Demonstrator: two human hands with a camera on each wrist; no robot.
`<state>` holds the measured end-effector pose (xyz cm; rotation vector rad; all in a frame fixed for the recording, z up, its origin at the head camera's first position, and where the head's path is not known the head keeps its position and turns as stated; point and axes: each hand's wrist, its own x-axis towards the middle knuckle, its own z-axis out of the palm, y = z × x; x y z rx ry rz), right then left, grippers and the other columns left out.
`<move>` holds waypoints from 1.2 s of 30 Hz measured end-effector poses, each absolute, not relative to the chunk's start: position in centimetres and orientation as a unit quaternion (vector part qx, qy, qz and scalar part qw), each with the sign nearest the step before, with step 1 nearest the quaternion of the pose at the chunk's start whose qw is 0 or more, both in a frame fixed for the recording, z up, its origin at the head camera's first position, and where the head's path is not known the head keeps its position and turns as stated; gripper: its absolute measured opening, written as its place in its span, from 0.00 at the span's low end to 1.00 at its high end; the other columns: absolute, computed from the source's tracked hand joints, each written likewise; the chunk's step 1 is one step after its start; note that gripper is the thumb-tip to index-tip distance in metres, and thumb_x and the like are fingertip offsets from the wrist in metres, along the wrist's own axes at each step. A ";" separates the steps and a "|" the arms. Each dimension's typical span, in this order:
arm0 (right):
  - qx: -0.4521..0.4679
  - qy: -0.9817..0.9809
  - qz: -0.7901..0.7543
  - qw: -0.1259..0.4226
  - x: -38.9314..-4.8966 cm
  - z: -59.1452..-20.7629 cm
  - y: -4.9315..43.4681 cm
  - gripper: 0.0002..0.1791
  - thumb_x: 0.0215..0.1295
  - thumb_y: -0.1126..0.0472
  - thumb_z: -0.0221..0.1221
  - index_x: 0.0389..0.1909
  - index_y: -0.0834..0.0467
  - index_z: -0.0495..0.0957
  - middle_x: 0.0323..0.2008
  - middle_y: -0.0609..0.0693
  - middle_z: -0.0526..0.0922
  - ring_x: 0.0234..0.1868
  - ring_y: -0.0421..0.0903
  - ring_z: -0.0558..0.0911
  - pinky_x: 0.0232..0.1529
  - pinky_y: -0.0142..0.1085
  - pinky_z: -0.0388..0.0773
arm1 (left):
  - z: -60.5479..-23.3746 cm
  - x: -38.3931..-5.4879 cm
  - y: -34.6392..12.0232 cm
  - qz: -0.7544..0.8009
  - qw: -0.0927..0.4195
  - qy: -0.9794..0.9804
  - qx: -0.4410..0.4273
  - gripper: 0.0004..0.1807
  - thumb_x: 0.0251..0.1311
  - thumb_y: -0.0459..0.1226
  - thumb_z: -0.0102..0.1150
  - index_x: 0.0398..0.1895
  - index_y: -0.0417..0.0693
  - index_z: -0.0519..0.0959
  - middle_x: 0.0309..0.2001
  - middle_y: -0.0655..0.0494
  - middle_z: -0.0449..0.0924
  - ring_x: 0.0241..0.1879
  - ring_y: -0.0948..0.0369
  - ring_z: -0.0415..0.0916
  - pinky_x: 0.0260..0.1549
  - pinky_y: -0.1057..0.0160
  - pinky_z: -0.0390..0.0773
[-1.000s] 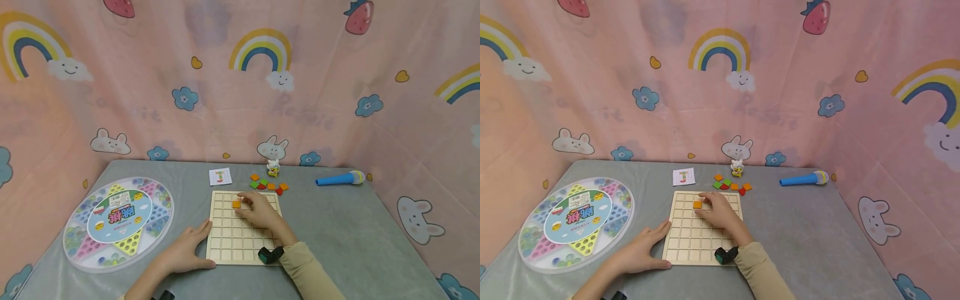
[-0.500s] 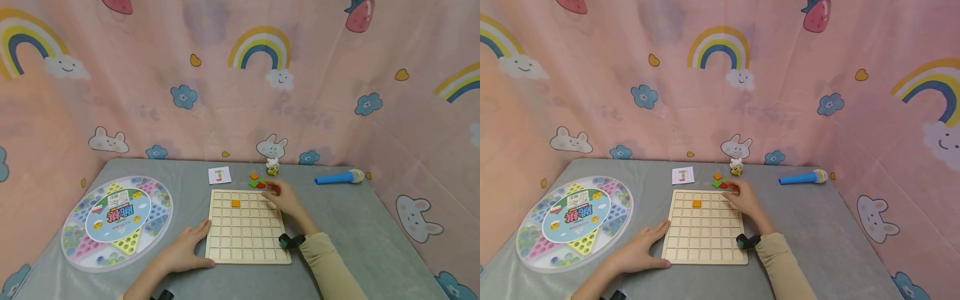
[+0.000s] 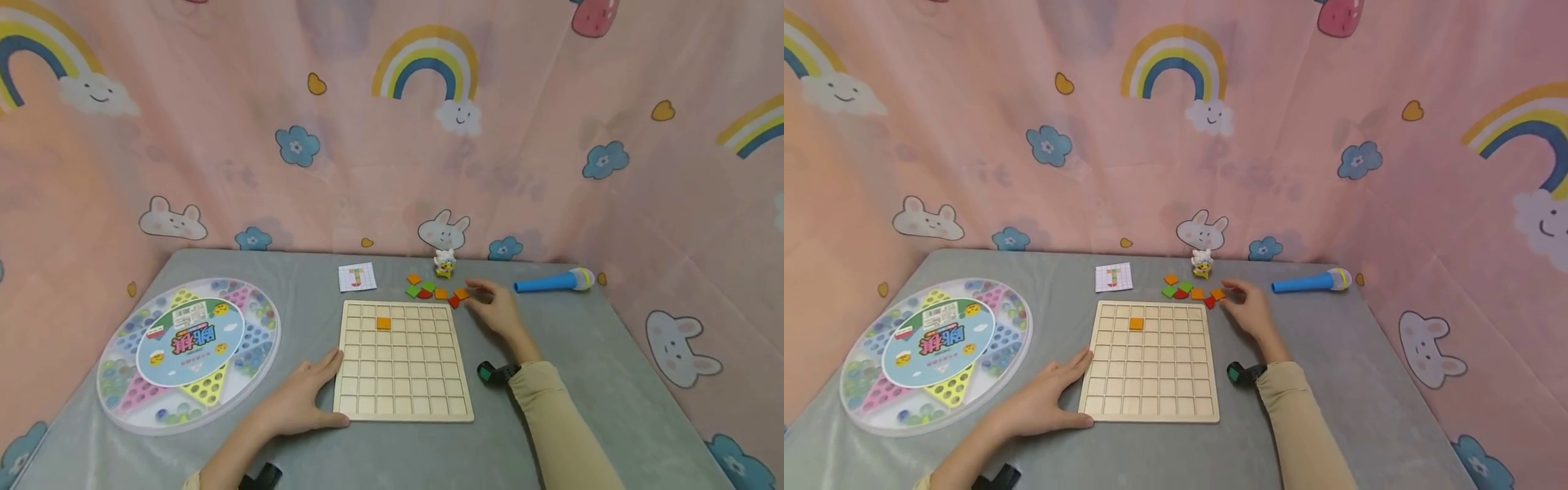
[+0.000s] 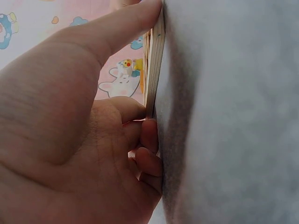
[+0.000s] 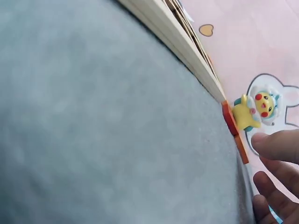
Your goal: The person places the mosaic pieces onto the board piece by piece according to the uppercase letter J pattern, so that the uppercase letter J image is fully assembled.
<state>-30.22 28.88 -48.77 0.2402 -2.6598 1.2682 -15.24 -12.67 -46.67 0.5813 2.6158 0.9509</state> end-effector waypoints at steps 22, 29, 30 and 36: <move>0.118 -0.907 0.386 0.119 -30.9 -50.3 28.8 0.18 0.74 0.68 0.65 0.62 0.68 0.82 0.59 0.67 0.85 0.62 0.64 0.81 0.65 0.58 0.73 | -46.9 -15.4 -12.7 0.333 0.142 0.910 0.203 0.64 0.50 0.58 0.82 0.85 0.43 0.57 0.85 0.48 0.53 0.61 0.53 0.65 0.64 0.42 0.71; 0.124 -0.915 0.364 0.124 -30.7 -50.2 28.6 0.18 0.74 0.68 0.64 0.61 0.69 0.83 0.59 0.68 0.84 0.62 0.66 0.80 0.66 0.59 0.72 | -46.8 -15.5 -12.7 0.323 0.147 0.913 0.203 0.64 0.50 0.59 0.81 0.85 0.43 0.56 0.85 0.48 0.53 0.54 0.58 0.65 0.60 0.47 0.73; 0.124 -0.916 0.360 0.123 -30.7 -50.2 28.6 0.17 0.74 0.68 0.64 0.61 0.69 0.83 0.59 0.68 0.84 0.62 0.66 0.79 0.66 0.59 0.72 | -46.7 -15.4 -12.7 0.321 0.148 0.913 0.203 0.64 0.50 0.59 0.80 0.85 0.43 0.56 0.85 0.48 0.52 0.53 0.59 0.64 0.59 0.48 0.73; 0.124 -0.921 0.351 0.116 -30.6 -49.7 28.4 0.17 0.75 0.68 0.63 0.60 0.71 0.82 0.57 0.69 0.83 0.58 0.67 0.80 0.62 0.61 0.75 | -46.5 -15.3 -12.7 0.318 0.144 0.913 0.210 0.65 0.51 0.59 0.80 0.85 0.42 0.56 0.85 0.47 0.53 0.52 0.59 0.64 0.57 0.49 0.73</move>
